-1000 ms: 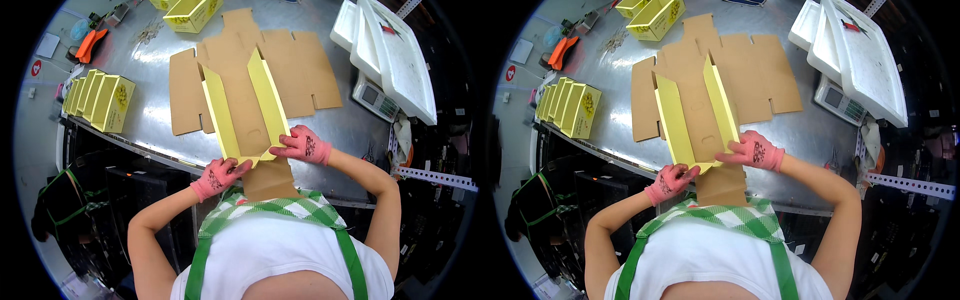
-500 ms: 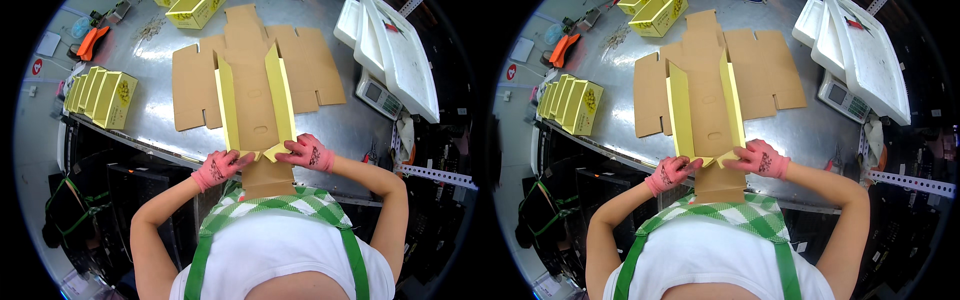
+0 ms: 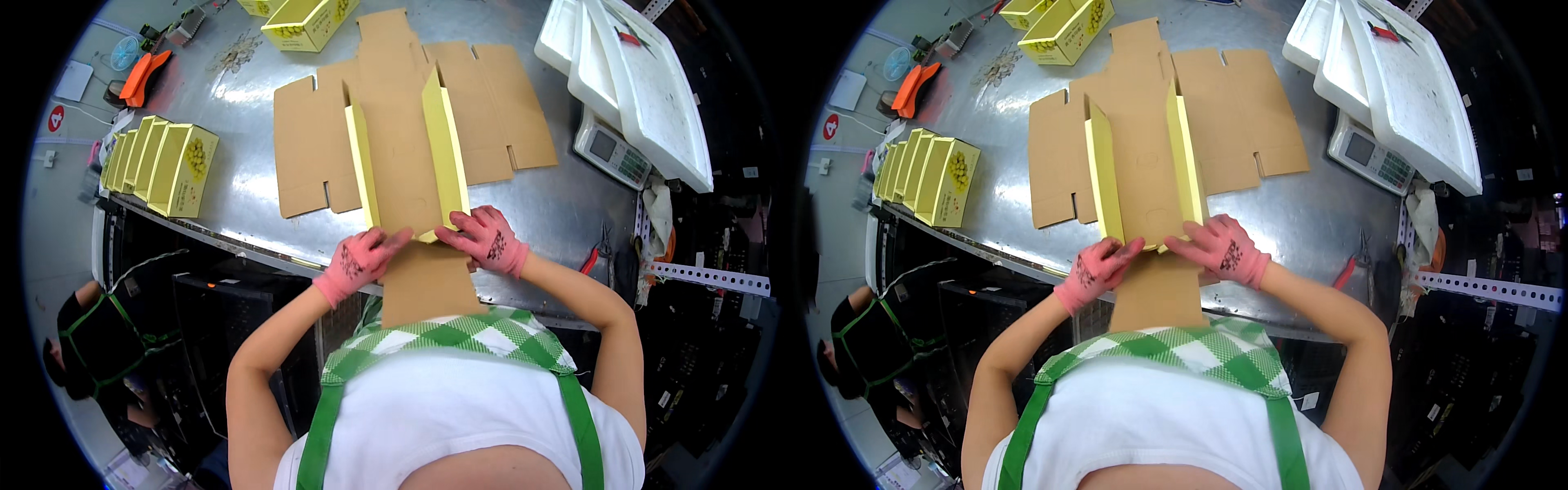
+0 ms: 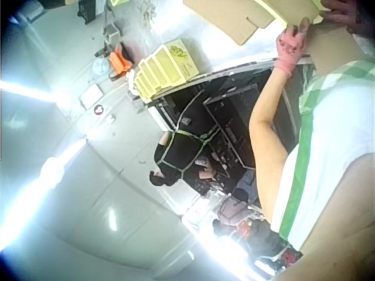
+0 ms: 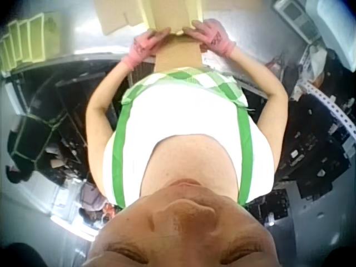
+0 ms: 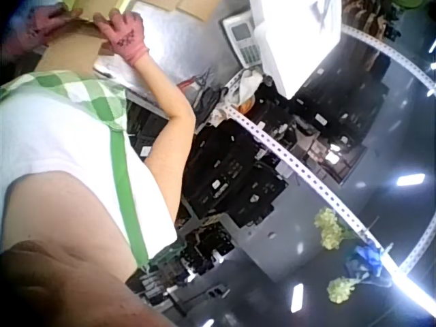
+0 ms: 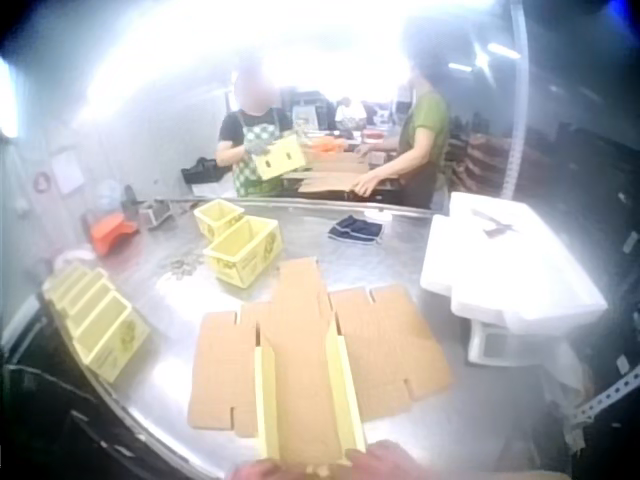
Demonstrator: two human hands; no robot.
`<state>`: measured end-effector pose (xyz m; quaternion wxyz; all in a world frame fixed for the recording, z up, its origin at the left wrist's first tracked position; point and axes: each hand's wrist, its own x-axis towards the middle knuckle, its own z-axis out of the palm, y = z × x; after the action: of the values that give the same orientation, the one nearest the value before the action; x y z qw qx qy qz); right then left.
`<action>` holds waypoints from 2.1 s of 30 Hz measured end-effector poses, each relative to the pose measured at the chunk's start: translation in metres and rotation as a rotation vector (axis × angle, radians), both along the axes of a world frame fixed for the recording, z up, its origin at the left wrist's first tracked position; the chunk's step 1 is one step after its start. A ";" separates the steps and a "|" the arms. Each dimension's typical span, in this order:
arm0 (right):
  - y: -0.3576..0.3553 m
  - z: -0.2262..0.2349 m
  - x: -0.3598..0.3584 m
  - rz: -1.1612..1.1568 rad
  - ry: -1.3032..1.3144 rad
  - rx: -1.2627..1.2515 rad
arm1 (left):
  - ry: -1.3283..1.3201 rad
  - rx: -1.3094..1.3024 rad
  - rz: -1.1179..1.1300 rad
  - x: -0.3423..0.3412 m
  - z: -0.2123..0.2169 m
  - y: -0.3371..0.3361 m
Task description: The person assembles flat cardboard boxes into rectangular containers on a metal table. They fold the sides and tuck the flaps to form the structure. The person then moves to a crate of packaged green grapes and places them into the newly assembled boxes.
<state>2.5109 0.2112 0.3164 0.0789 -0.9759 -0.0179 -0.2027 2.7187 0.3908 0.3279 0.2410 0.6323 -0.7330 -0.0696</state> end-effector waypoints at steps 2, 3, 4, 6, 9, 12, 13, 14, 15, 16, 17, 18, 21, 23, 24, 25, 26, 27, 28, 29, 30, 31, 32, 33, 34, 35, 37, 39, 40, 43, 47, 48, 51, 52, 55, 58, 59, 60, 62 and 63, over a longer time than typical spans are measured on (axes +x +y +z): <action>-0.007 0.007 0.012 0.017 0.006 -0.018 | 0.007 0.096 -0.040 0.011 0.006 -0.011; -0.011 0.010 0.017 0.011 0.003 0.010 | 0.051 0.160 -0.062 0.016 0.009 -0.015; -0.014 0.014 0.021 0.020 0.032 0.033 | 0.095 0.243 -0.098 0.022 0.013 -0.018; -0.018 0.019 0.026 0.041 0.026 0.153 | 0.182 0.302 -0.174 0.029 0.019 -0.019; -0.020 0.023 0.028 0.038 0.064 0.162 | 0.266 0.158 -0.243 0.029 0.022 -0.014; -0.021 0.022 0.026 0.035 0.073 0.223 | 0.345 0.001 -0.099 0.016 0.013 -0.016; -0.020 0.021 0.025 0.016 0.052 0.292 | 0.361 -0.023 -0.048 0.013 0.009 -0.018; -0.020 0.020 0.025 0.006 0.026 0.357 | 0.569 -0.016 0.104 0.005 0.004 -0.021; -0.018 0.018 0.026 0.000 0.019 0.425 | 0.537 -0.076 0.171 0.001 0.000 -0.023; -0.016 0.016 0.027 -0.026 0.068 0.553 | 0.515 -0.093 0.260 -0.005 -0.004 -0.025; -0.013 0.014 0.028 -0.090 0.006 0.515 | 0.520 -0.134 0.343 -0.008 -0.007 -0.026; -0.008 0.012 0.030 -0.159 -0.061 0.505 | 0.538 -0.212 0.367 -0.012 -0.010 -0.028; 0.012 0.007 0.036 -0.375 -0.244 0.540 | 0.617 -0.208 0.469 -0.019 -0.013 -0.031; 0.024 0.003 0.039 -0.510 -0.335 0.545 | 0.550 -0.243 0.538 -0.021 -0.014 -0.034; 0.029 0.002 0.040 -0.548 -0.310 0.552 | 0.527 -0.262 0.551 -0.022 -0.014 -0.036; 0.032 0.001 0.041 -0.585 -0.288 0.562 | 0.539 -0.298 0.588 -0.022 -0.014 -0.039; 0.033 0.001 0.042 -0.608 -0.294 0.563 | 0.626 -0.347 0.590 -0.024 -0.015 -0.041; 0.034 0.001 0.044 -0.627 -0.286 0.569 | 0.747 -0.417 0.616 -0.025 -0.016 -0.044; 0.034 0.002 0.045 -0.639 -0.315 0.566 | 0.908 -0.457 0.595 -0.026 -0.016 -0.047; 0.034 0.002 0.046 -0.649 -0.325 0.573 | 0.698 -0.506 0.653 -0.026 -0.018 -0.049; 0.034 0.003 0.048 -0.655 -0.329 0.588 | 0.526 -0.524 0.662 -0.026 -0.019 -0.051; 0.034 0.004 0.049 -0.658 -0.331 0.577 | 0.394 -0.541 0.678 -0.025 -0.020 -0.052; 0.034 0.005 0.051 -0.658 -0.324 0.577 | 0.371 -0.541 0.665 -0.023 -0.022 -0.053; 0.034 0.006 0.052 -0.657 -0.360 0.590 | 0.390 -0.541 0.664 -0.021 -0.023 -0.053; 0.033 0.006 0.052 -0.646 -0.394 0.648 | 0.442 -0.543 0.636 -0.019 -0.025 -0.053; 0.032 0.007 0.051 -0.632 -0.472 0.715 | 0.451 -0.498 0.684 -0.016 -0.026 -0.053; 0.029 0.009 0.047 -0.580 -0.547 0.691 | 0.536 -0.411 0.725 -0.012 -0.028 -0.054; 0.023 0.011 0.041 -0.525 -0.512 0.555 | 0.550 -0.388 0.709 -0.010 -0.027 -0.057; 0.020 0.012 0.038 -0.498 -0.404 0.446 | 0.607 -0.379 0.689 -0.009 -0.025 -0.059; 0.010 0.016 0.034 -0.502 -0.059 0.304 | 0.518 -0.409 0.598 -0.009 -0.019 -0.071; 0.007 0.023 0.042 -0.582 0.037 0.297 | 0.380 -0.491 0.664 -0.013 -0.013 -0.082; 0.008 0.025 0.044 -0.619 0.069 0.329 | 0.298 -0.527 0.687 -0.015 -0.012 -0.082; 0.010 0.034 0.049 -0.704 -0.061 -0.009 | 0.324 -0.376 0.672 -0.015 -0.010 -0.077; 0.008 0.037 0.049 -0.679 -0.058 -0.031 | 0.429 -0.211 0.661 -0.015 -0.009 -0.074; -0.005 0.048 0.053 -0.505 0.043 -0.017 | -0.045 -0.063 0.548 -0.007 0.005 -0.068; -0.022 0.059 0.066 -0.322 0.412 0.017 | -0.305 0.056 0.426 0.005 0.026 -0.075; -0.027 0.062 0.071 -0.258 0.486 -0.022 | -0.391 0.100 0.324 0.010 0.034 -0.080; -0.030 0.066 0.075 -0.181 0.597 -0.051 | -0.464 0.179 0.230 0.014 0.041 -0.085; -0.032 0.073 0.081 -0.111 0.754 -0.015 | -0.573 0.298 0.041 0.023 0.051 -0.091; -0.032 0.076 0.082 -0.018 0.763 0.030 | -0.539 0.377 -0.069 0.026 0.053 -0.093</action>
<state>2.5932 0.1795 0.3920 0.0925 -0.9800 0.0246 0.1743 2.7448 0.2980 0.3811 -0.0854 0.6362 -0.7656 -0.0421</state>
